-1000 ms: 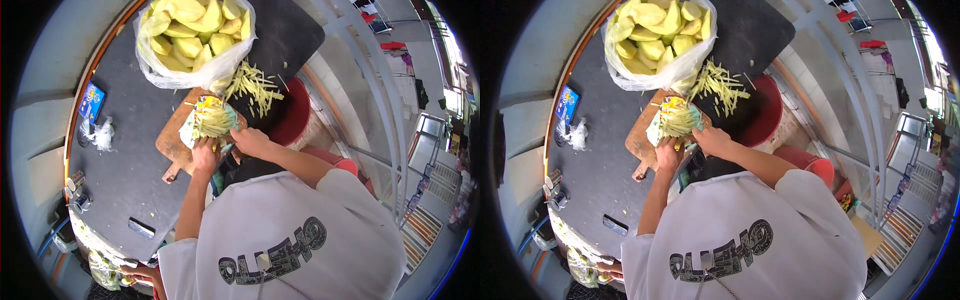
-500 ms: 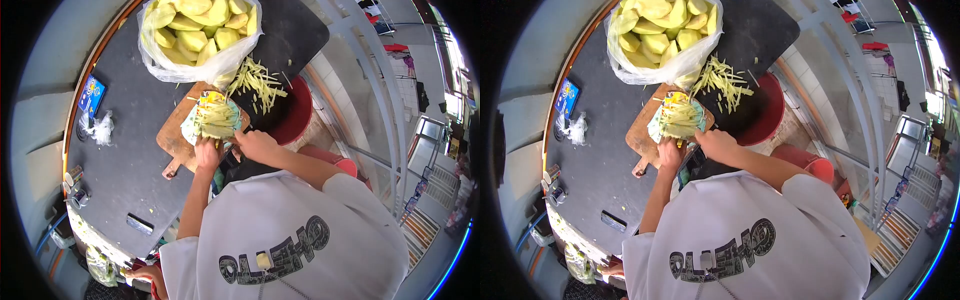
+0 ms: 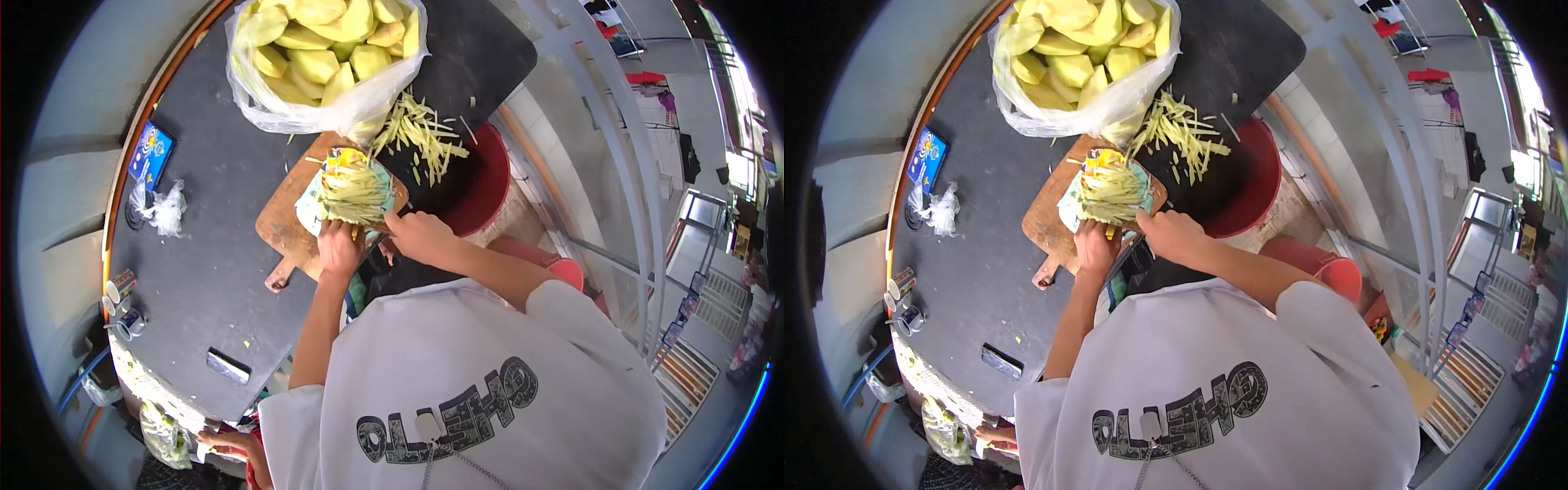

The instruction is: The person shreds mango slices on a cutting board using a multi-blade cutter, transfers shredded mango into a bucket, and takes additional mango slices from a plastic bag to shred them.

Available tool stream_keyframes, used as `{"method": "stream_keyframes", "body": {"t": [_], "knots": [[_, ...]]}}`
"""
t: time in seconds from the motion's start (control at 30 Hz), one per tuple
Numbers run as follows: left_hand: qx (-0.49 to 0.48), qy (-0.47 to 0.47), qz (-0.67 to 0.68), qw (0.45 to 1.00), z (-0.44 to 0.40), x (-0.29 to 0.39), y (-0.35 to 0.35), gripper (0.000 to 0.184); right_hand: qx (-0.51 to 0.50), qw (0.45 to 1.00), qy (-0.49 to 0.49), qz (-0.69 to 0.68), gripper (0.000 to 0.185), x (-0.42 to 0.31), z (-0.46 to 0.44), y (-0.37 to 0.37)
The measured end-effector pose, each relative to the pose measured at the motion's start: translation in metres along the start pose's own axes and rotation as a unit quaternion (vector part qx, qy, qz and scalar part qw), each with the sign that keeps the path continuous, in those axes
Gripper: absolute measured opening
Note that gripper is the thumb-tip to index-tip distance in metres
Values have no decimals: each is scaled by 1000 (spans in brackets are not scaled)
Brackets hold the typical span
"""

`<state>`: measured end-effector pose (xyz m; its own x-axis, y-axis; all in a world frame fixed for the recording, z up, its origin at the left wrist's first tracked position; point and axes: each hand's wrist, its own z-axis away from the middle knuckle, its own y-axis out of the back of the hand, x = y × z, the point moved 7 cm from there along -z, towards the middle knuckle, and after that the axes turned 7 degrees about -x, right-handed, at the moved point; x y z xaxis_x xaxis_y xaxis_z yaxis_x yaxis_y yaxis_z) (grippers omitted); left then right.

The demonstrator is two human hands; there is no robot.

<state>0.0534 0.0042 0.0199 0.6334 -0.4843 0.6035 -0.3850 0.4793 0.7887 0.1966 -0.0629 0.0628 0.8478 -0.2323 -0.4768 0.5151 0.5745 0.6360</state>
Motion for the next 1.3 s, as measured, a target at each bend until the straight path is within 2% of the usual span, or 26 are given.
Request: {"method": "stream_keyframes", "body": {"t": [0.07, 0.17, 0.3, 0.37, 0.4, 0.5, 0.6, 0.67, 0.73, 0.87, 0.97, 1.03, 1.2, 1.3], "knots": [[23, -17, 8, 1000, 2, 1, 0, 14, 11, 1000, 12, 13, 29, -6, 10, 9], [18, -4, 3, 1000, -1, 5, 2, 13, -1, 1000, 15, 6, 31, 19, -23, -26], [29, -21, -12, 999, 1, 3, 3, 15, 9, 1000, -5, 3, 29, 0, 4, -8], [44, -31, -5, 999, -1, 3, 3, 16, 25, 1000, 17, 0, 28, -10, 15, 10], [53, -40, 1, 998, 3, 5, 5, 17, 22, 1000, 15, -2, 28, -5, 7, -3], [53, -32, -6, 998, 2, 8, 6, 18, 27, 999, 20, -2, 27, 12, -23, -22], [26, -24, -3, 999, 5, 4, 1, 19, 13, 1000, -6, -9, 25, 5, -7, -22], [71, -53, 4, 996, 3, 8, 9, 19, 32, 999, 11, -2, 23, -9, 7, -1], [42, -23, 17, 999, 6, 4, 5, 21, 36, 999, 10, -13, 23, -6, 6, -5], [77, -40, 1, 996, -1, 6, 11, 20, 39, 999, 6, -24, 24, 10, -21, -29], [59, -36, -10, 998, 4, 9, 7, 22, 51, 998, -2, -42, 25, 14, -19, -41], [78, -19, -22, 997, 4, 15, 7, 23, 75, 996, 15, -42, 27, 20, -28, -29], [70, -11, -44, 997, 14, 16, -3, 26, 45, 998, 19, -40, 26, 16, -21, -31], [105, -42, -51, 992, 13, 15, -3, 26, 24, 999, 13, -37, 27, 0, -1, -18]]}}
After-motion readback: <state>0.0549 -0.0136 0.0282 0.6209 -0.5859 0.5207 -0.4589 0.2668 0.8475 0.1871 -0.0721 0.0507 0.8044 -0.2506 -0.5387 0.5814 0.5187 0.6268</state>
